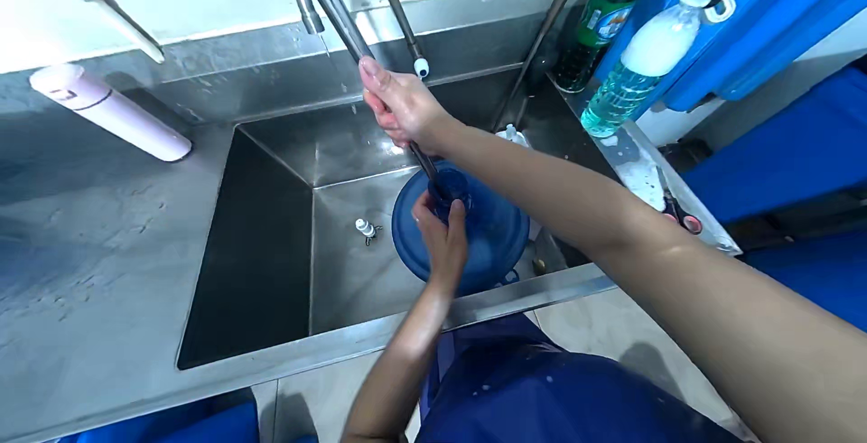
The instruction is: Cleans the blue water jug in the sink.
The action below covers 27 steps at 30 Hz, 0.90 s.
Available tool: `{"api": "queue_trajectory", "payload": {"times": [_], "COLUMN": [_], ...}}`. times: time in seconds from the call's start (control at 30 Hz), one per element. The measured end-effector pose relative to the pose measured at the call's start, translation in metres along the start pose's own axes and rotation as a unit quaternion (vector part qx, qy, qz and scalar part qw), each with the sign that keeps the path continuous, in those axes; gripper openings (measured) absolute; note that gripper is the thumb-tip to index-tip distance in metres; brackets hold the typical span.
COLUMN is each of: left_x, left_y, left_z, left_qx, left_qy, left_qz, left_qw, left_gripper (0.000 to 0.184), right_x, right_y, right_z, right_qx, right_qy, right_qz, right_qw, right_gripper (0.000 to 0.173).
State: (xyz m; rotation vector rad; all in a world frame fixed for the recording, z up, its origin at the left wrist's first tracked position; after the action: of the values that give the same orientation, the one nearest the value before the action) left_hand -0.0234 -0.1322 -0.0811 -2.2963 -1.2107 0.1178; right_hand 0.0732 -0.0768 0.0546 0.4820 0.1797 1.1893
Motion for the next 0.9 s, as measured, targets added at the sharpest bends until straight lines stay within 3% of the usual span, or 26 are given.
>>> {"api": "queue_trajectory", "payload": {"times": [0.13, 0.2, 0.23, 0.3, 0.37, 0.4, 0.43, 0.47, 0.53, 0.57, 0.63, 0.73, 0.83, 0.9], "left_x": [0.046, 0.062, 0.059, 0.037, 0.009, 0.0, -0.009, -0.021, -0.046, -0.057, -0.076, -0.09, -0.093, -0.091], "left_y": [-0.008, 0.004, 0.015, 0.047, 0.089, 0.109, 0.128, 0.145, 0.171, 0.178, 0.183, 0.197, 0.211, 0.216], "left_z": [-0.029, -0.047, -0.058, -0.08, -0.1, -0.108, -0.113, -0.115, -0.106, -0.095, -0.076, -0.072, -0.079, -0.086], "left_qx": [0.158, 0.195, 0.218, 0.263, 0.289, 0.306, 0.321, 0.328, 0.334, 0.33, 0.284, 0.264, 0.239, 0.193], "left_qy": [0.198, 0.236, 0.246, 0.267, 0.288, 0.288, 0.289, 0.296, 0.347, 0.388, 0.458, 0.483, 0.489, 0.509], "left_qz": [-0.011, 0.001, 0.004, 0.019, 0.058, 0.105, 0.156, 0.19, 0.207, 0.199, 0.176, 0.232, 0.276, 0.272], "left_qw": [0.967, 0.952, 0.944, 0.927, 0.911, 0.902, 0.888, 0.877, 0.852, 0.837, 0.824, 0.802, 0.792, 0.793], "left_gripper": [0.051, 0.03, 0.022, 0.015, 0.014, 0.017, 0.019, 0.022, 0.024, 0.024, 0.023, 0.03, 0.039, 0.049], "right_x": [-0.094, -0.163, -0.197, -0.25, -0.279, -0.284, -0.284, -0.28, -0.282, -0.298, -0.35, -0.422, -0.45, -0.459], "right_y": [-0.027, -0.071, -0.1, -0.144, -0.14, -0.129, -0.126, -0.138, -0.186, -0.206, -0.219, -0.217, -0.207, -0.205], "right_z": [0.042, 0.063, 0.064, 0.037, -0.004, -0.01, -0.007, -0.001, -0.008, -0.024, -0.05, -0.063, -0.062, -0.053], "right_qx": [0.052, 0.017, -0.003, -0.06, -0.197, -0.316, -0.436, -0.53, -0.571, -0.527, -0.41, -0.23, -0.061, -0.01], "right_qy": [-0.192, -0.313, -0.324, -0.233, -0.096, -0.073, -0.075, -0.025, 0.202, 0.267, 0.3, 0.245, 0.208, 0.202], "right_qz": [0.095, 0.055, -0.012, -0.151, -0.171, -0.14, -0.112, -0.09, -0.063, -0.054, -0.094, -0.232, -0.319, -0.34], "right_qw": [0.975, 0.948, 0.946, 0.959, 0.961, 0.935, 0.89, 0.843, 0.793, 0.805, 0.856, 0.913, 0.923, 0.918], "right_gripper": [0.031, 0.033, 0.032, 0.017, 0.037, 0.044, 0.048, 0.049, 0.046, 0.043, 0.038, 0.029, 0.02, 0.021]}}
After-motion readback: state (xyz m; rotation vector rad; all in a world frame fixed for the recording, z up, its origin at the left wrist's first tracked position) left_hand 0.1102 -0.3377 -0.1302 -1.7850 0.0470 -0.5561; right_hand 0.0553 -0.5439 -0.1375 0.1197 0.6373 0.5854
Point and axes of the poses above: each hand's wrist, its own x-axis towards the middle knuckle, its own y-axis out of the palm, z = x × y, the point moved 6 cm from there along x, towards the middle knuckle, and after that the axes turned 15 degrees about x, right-handed, at the moved point
